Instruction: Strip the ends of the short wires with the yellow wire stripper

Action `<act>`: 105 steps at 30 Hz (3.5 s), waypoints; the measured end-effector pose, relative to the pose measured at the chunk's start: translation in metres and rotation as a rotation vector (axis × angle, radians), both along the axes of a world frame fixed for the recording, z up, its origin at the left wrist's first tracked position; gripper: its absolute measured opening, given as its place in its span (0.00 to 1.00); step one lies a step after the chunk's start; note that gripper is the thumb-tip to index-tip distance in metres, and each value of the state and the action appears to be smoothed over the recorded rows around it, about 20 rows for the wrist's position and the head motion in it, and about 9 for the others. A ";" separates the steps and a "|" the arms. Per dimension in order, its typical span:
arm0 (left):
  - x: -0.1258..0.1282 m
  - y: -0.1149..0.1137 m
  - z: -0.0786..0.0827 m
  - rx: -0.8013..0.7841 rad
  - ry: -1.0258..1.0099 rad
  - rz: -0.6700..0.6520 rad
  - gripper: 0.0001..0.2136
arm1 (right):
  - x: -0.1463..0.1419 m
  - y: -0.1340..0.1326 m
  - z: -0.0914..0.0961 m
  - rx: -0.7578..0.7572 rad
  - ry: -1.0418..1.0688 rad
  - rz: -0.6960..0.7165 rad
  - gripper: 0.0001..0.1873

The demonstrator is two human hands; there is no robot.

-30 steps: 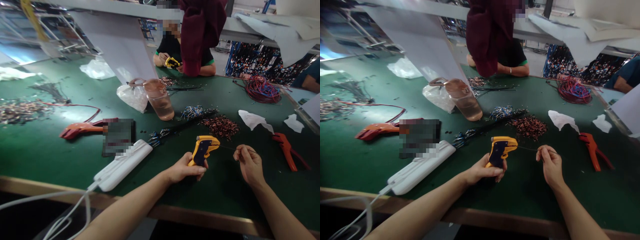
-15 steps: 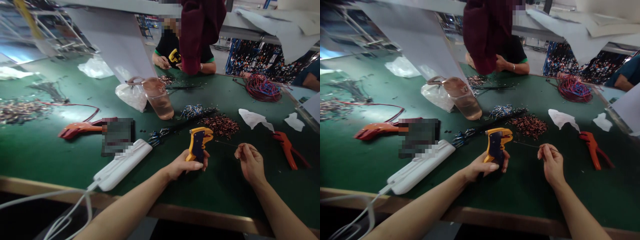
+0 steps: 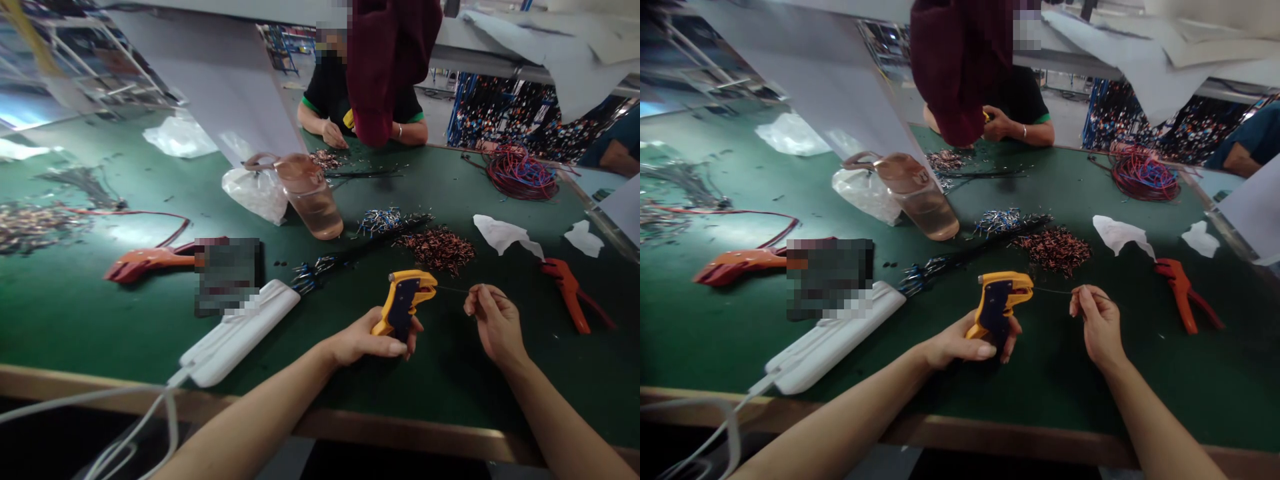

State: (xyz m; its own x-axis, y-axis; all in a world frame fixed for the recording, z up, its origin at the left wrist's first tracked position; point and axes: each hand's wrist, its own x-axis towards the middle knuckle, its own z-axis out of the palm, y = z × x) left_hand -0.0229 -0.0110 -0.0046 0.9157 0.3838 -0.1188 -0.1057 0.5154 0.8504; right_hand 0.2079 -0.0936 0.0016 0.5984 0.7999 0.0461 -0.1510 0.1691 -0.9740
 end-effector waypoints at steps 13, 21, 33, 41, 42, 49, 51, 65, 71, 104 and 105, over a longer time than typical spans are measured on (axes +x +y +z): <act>0.001 -0.002 0.005 0.008 0.061 0.032 0.20 | 0.000 -0.001 0.000 0.012 -0.002 0.046 0.17; 0.003 -0.009 0.005 0.013 0.114 0.150 0.17 | -0.001 -0.003 -0.001 0.015 -0.028 0.046 0.16; 0.005 -0.004 0.004 -0.132 -0.098 0.190 0.21 | -0.001 0.000 0.000 0.021 0.001 -0.057 0.18; 0.005 0.000 0.002 -0.071 -0.137 0.332 0.20 | 0.000 -0.008 0.000 0.002 -0.419 -0.004 0.14; 0.005 0.000 0.002 -0.066 -0.138 0.341 0.21 | -0.002 -0.010 0.002 0.019 -0.485 0.008 0.14; 0.005 -0.001 0.006 -0.056 -0.045 0.314 0.24 | -0.005 -0.014 0.010 0.132 -0.773 0.086 0.10; 0.004 -0.001 0.005 -0.036 -0.005 0.284 0.25 | -0.004 -0.014 0.009 0.139 -0.790 0.092 0.07; 0.004 -0.003 0.003 -0.034 -0.001 0.196 0.23 | -0.011 -0.013 0.014 0.120 -0.845 0.174 0.05; 0.005 -0.005 0.008 -0.020 0.026 0.113 0.23 | -0.019 -0.014 0.010 0.146 -0.831 0.247 0.06; 0.016 -0.021 0.008 0.082 0.219 0.268 0.22 | -0.035 -0.024 0.030 0.370 -1.447 0.132 0.09; 0.016 -0.022 0.008 0.096 0.236 0.281 0.21 | -0.035 -0.024 0.030 0.370 -1.454 0.131 0.08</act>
